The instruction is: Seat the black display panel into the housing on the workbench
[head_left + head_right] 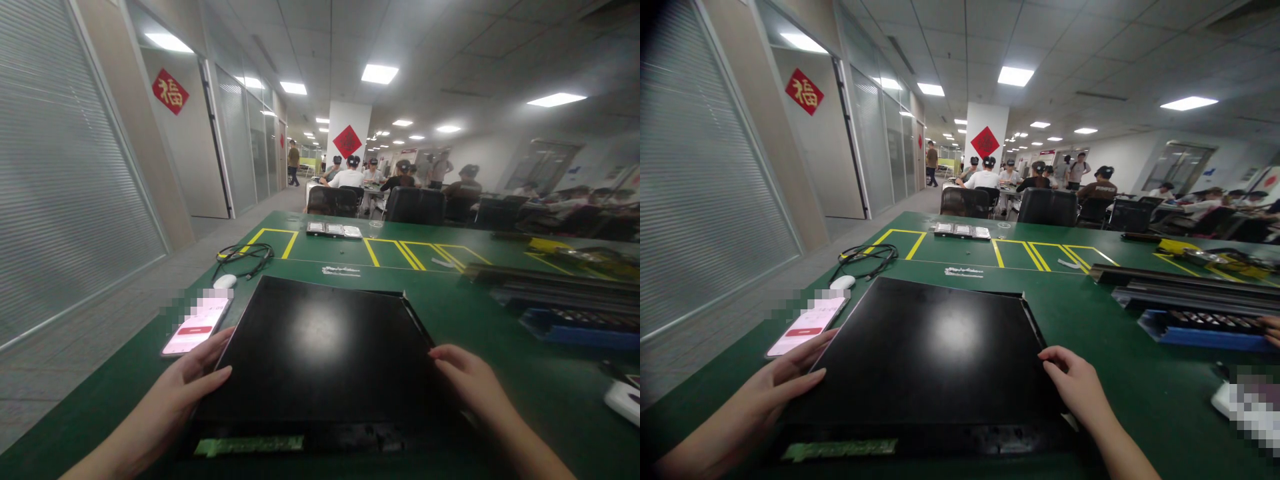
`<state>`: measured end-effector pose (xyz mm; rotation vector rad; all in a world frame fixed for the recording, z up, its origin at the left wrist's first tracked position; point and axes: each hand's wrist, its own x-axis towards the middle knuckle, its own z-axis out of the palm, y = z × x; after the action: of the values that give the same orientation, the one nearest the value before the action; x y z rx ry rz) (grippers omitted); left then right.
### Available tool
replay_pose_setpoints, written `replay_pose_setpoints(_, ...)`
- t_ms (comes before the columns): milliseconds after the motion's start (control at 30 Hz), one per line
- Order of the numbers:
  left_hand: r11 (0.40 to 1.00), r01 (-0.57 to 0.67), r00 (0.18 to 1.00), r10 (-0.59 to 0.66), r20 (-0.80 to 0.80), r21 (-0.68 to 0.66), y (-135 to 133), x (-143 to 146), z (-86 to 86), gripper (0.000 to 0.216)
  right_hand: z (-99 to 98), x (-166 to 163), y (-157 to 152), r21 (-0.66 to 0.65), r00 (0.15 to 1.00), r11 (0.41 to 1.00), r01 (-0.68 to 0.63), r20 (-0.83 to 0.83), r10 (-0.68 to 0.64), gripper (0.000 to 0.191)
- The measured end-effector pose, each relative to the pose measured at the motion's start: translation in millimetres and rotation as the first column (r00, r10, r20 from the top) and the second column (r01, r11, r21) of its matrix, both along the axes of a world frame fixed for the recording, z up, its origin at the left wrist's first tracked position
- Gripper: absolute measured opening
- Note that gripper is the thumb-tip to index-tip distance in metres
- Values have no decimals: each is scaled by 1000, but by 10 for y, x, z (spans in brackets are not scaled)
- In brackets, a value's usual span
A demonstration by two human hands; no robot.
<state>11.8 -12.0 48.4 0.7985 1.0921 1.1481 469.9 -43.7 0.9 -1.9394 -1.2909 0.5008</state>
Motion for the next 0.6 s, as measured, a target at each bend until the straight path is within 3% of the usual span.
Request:
replay_pose_setpoints(133,999,29,999,-30,20,36,11,-21,-47,81,-13,8,9,-10,1000,1000,-1,17,1,24)
replay_pose_setpoints(300,998,42,999,-43,30,54,6,-41,-67,82,6,-4,3,-10,1000,1000,-4,8,4,24)
replay_pose_setpoints(500,996,55,998,-57,24,65,14,-79,-106,93,10,35,-9,-36,987,999,37,-155,-42,28)
replay_pose_setpoints(600,997,57,998,-57,11,60,22,-104,-120,96,8,61,8,-8,960,993,117,-255,-115,40)
